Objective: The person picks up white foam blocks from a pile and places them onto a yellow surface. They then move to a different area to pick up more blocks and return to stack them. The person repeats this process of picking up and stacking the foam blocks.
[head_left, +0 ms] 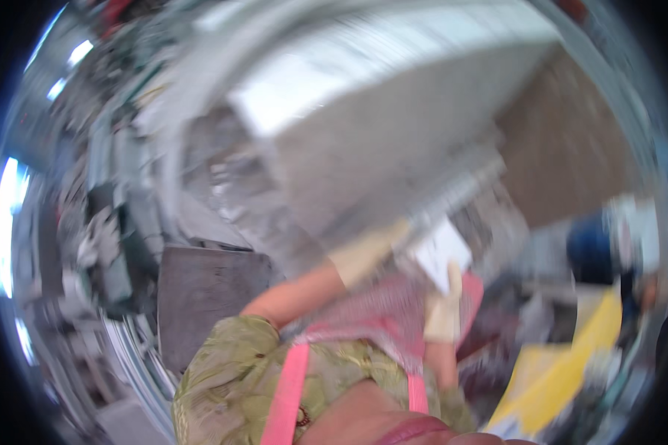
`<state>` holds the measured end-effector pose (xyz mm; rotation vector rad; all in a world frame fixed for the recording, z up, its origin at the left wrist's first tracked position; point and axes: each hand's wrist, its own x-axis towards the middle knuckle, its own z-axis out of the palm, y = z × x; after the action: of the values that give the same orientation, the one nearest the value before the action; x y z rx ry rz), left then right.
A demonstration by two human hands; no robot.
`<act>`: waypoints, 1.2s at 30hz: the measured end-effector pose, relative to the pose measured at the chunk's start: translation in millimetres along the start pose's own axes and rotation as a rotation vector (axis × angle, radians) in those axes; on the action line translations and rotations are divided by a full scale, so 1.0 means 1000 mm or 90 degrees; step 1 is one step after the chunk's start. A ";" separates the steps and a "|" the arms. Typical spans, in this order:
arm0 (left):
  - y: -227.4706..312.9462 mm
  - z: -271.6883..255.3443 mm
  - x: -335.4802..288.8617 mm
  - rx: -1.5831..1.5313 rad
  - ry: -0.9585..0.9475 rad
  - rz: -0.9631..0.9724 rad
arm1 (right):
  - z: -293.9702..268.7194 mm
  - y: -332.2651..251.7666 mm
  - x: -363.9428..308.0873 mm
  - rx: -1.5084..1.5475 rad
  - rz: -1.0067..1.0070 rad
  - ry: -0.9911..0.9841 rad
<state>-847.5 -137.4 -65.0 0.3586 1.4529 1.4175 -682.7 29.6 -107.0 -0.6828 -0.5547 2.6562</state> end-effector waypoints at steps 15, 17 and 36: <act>0.045 0.072 0.587 1.577 -0.400 -0.095 | -0.125 -0.347 0.324 -0.373 0.062 0.295; 0.021 0.067 0.626 1.561 -0.308 -0.155 | -0.148 -0.369 0.351 -0.362 0.094 0.305; -0.014 0.034 0.677 2.155 -1.966 0.061 | -0.143 -0.372 0.395 -0.330 0.211 0.388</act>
<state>-1103.4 410.9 -371.4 -1.4425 0.9736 2.3080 -850.8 554.9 -207.5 -1.7848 -1.0146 2.3727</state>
